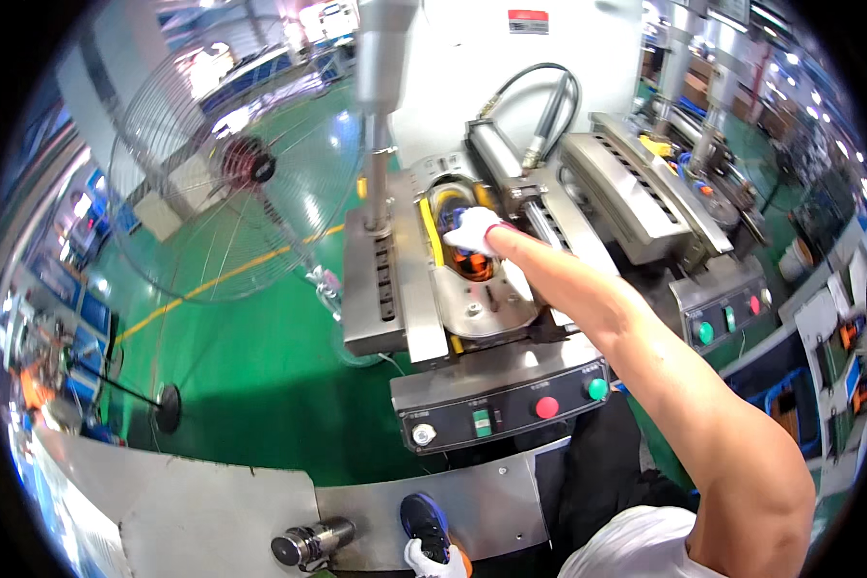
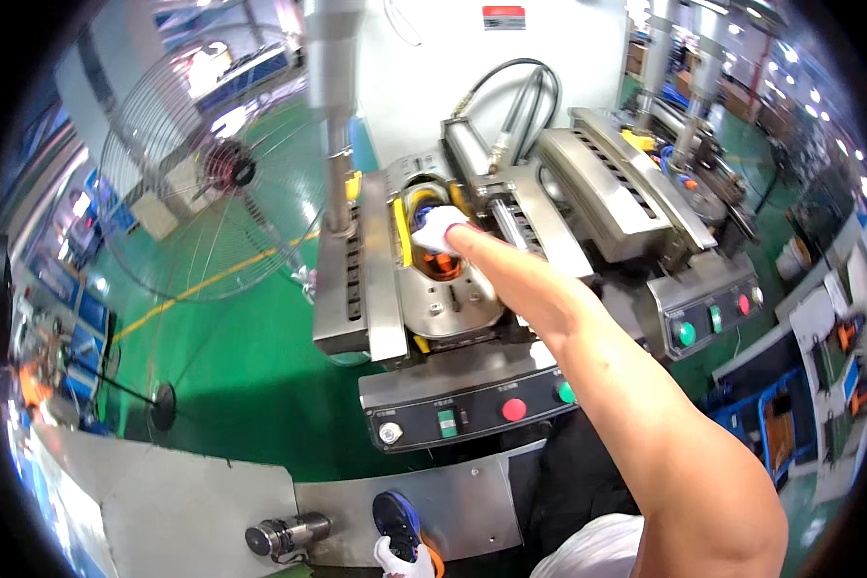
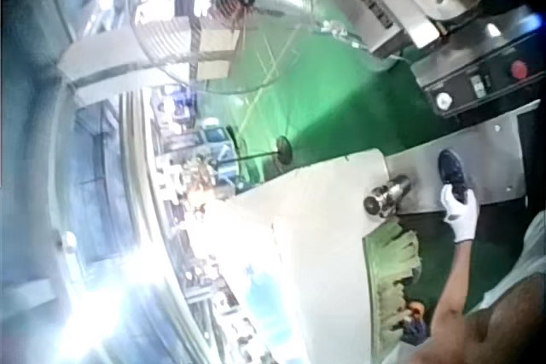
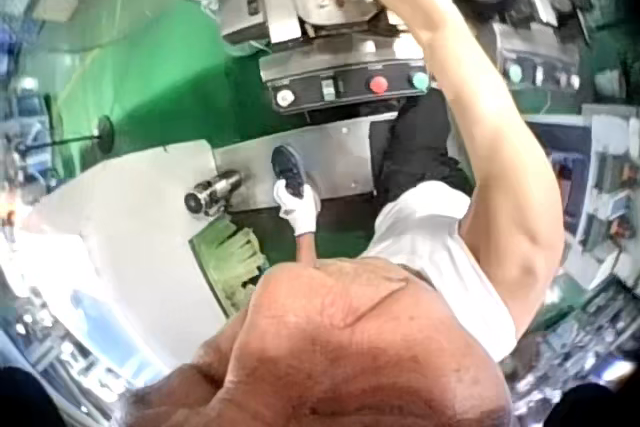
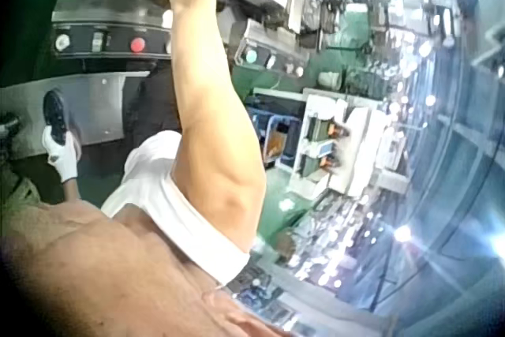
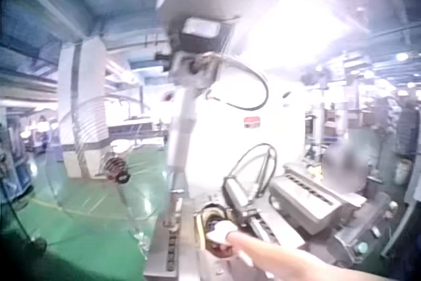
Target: The person places blue and orange shoes one by one into a heat-shaping machine and then places them on a conveyor belt.
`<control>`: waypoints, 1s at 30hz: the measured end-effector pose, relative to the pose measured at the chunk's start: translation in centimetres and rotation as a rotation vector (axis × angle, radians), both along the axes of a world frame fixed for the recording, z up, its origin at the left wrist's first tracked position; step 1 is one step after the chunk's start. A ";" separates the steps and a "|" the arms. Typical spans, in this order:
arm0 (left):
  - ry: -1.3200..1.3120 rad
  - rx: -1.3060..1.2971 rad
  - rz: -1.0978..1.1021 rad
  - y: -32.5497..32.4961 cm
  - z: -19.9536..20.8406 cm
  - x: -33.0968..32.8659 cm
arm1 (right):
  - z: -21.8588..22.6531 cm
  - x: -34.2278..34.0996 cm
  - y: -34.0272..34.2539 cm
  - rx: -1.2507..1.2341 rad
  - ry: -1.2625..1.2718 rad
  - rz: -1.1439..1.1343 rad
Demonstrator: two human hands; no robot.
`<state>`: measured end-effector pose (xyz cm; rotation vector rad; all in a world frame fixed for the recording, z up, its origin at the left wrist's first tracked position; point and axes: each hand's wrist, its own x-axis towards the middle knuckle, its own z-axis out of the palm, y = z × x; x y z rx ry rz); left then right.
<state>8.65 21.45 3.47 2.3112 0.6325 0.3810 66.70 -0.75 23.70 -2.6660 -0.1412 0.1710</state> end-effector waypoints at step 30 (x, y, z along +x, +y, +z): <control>-0.414 -0.041 -1.533 -42.2 20.3 13.2 | -5.5 -61.3 -31.9 0.665 -0.392 -0.286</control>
